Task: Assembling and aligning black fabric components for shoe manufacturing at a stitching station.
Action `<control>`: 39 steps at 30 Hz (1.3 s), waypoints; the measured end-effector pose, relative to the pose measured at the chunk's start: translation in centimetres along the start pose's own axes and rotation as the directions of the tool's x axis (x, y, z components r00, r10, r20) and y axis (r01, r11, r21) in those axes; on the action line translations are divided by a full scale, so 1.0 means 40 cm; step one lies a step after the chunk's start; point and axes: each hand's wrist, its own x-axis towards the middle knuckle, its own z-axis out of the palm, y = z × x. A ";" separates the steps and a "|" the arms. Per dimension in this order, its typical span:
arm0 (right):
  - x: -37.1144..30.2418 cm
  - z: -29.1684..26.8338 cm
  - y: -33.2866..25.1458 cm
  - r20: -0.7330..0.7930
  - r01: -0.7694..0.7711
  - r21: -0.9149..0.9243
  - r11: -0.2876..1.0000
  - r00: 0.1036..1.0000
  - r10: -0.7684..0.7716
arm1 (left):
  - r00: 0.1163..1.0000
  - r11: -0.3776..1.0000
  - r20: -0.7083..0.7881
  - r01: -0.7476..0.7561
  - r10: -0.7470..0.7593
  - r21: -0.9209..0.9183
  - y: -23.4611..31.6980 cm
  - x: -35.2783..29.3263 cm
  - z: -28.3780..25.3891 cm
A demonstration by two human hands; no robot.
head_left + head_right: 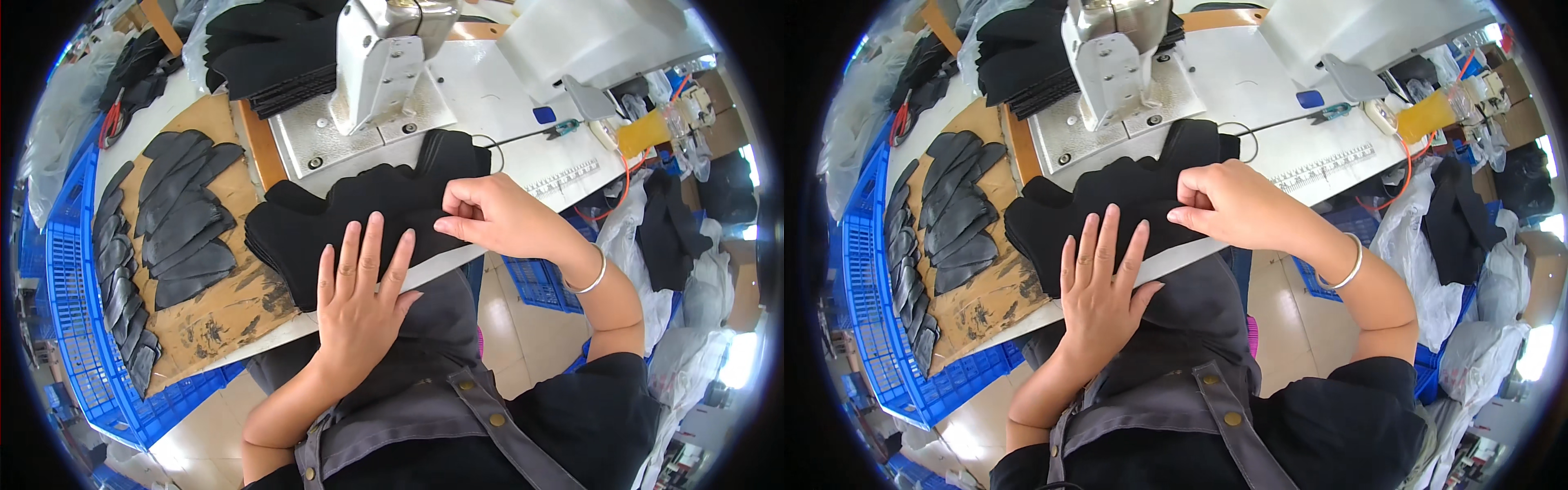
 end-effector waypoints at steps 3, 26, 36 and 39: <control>0.006 0.010 0.009 -0.031 0.035 -0.022 0.999 0.999 -0.036 | 1.000 1.000 0.011 0.002 -0.002 0.010 0.000 -0.002 0.000; -0.032 0.100 -0.019 -0.133 0.317 -0.711 0.628 0.816 -0.563 | 1.000 0.998 0.002 -0.028 0.027 0.065 -0.004 -0.008 0.007; -0.061 0.055 0.075 -0.020 0.300 -0.774 0.557 0.869 -0.495 | 0.999 0.995 0.035 0.026 -0.029 0.099 -0.073 -0.045 -0.066; -0.042 0.005 0.043 0.127 0.424 -0.818 0.388 0.792 -0.598 | 1.000 0.998 0.021 -0.011 0.010 0.054 -0.087 -0.004 -0.097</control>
